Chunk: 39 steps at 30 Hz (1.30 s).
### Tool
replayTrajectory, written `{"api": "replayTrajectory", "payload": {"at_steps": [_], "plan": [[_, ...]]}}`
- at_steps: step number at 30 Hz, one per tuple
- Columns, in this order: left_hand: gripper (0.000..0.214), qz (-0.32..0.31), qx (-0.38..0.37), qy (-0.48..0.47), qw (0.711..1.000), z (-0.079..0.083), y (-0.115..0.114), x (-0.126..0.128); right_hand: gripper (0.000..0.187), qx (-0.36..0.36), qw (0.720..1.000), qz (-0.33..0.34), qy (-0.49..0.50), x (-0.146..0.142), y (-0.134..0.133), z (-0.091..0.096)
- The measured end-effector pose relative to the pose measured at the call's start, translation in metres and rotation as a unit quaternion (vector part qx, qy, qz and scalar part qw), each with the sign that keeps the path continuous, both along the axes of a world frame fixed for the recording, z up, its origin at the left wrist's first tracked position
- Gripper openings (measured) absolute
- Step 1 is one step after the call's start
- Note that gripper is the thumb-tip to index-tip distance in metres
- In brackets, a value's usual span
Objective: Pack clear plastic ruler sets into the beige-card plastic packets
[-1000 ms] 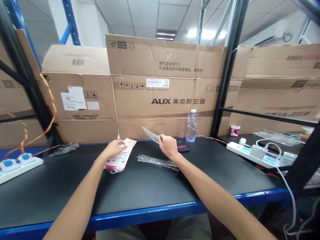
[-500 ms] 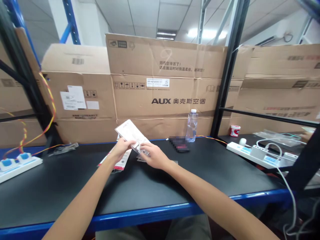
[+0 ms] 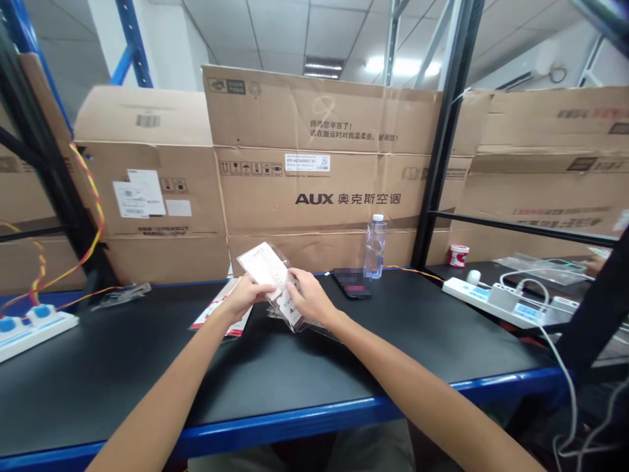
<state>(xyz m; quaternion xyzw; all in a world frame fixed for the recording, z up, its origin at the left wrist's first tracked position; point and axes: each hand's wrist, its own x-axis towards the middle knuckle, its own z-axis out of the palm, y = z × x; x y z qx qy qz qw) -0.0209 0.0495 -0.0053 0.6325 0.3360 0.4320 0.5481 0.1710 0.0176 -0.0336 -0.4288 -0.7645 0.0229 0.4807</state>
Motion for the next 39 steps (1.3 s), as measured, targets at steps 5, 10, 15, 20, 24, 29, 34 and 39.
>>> {"api": "replayTrajectory", "payload": {"at_steps": [5,10,15,20,24,29,34,39], "plan": [[0.05,-0.001,-0.001,0.009,1.0,0.002,0.001,-0.004,0.029,0.034,0.997,0.048,0.059,0.009,0.0,0.008],[0.053,-0.002,0.011,-0.002,1.0,0.004,0.003,-0.008,0.028,0.017,0.993,0.07,0.093,0.011,-0.002,0.012],[0.052,-0.019,0.015,-0.004,1.0,0.006,0.001,-0.008,0.023,0.003,0.991,0.081,0.11,0.011,-0.002,0.013],[0.049,-0.024,0.022,0.006,0.999,0.005,0.003,-0.01,0.018,0.0,0.993,0.072,0.091,0.013,-0.002,0.012],[0.051,-0.04,0.02,0.017,0.999,0.003,0.005,-0.013,0.015,-0.026,0.995,0.067,0.075,0.015,-0.001,0.01],[0.046,-0.078,0.019,0.027,0.996,0.004,0.003,-0.015,0.014,-0.105,0.973,0.127,0.163,0.013,0.001,0.011],[0.043,-0.098,0.022,0.019,0.995,0.007,0.0,-0.015,0.021,-0.167,0.934,0.213,0.234,0.015,0.0,0.014],[0.034,-0.091,0.035,0.04,0.994,0.003,0.002,-0.015,0.032,-0.203,0.927,0.217,0.227,0.017,0.005,0.009]]}}
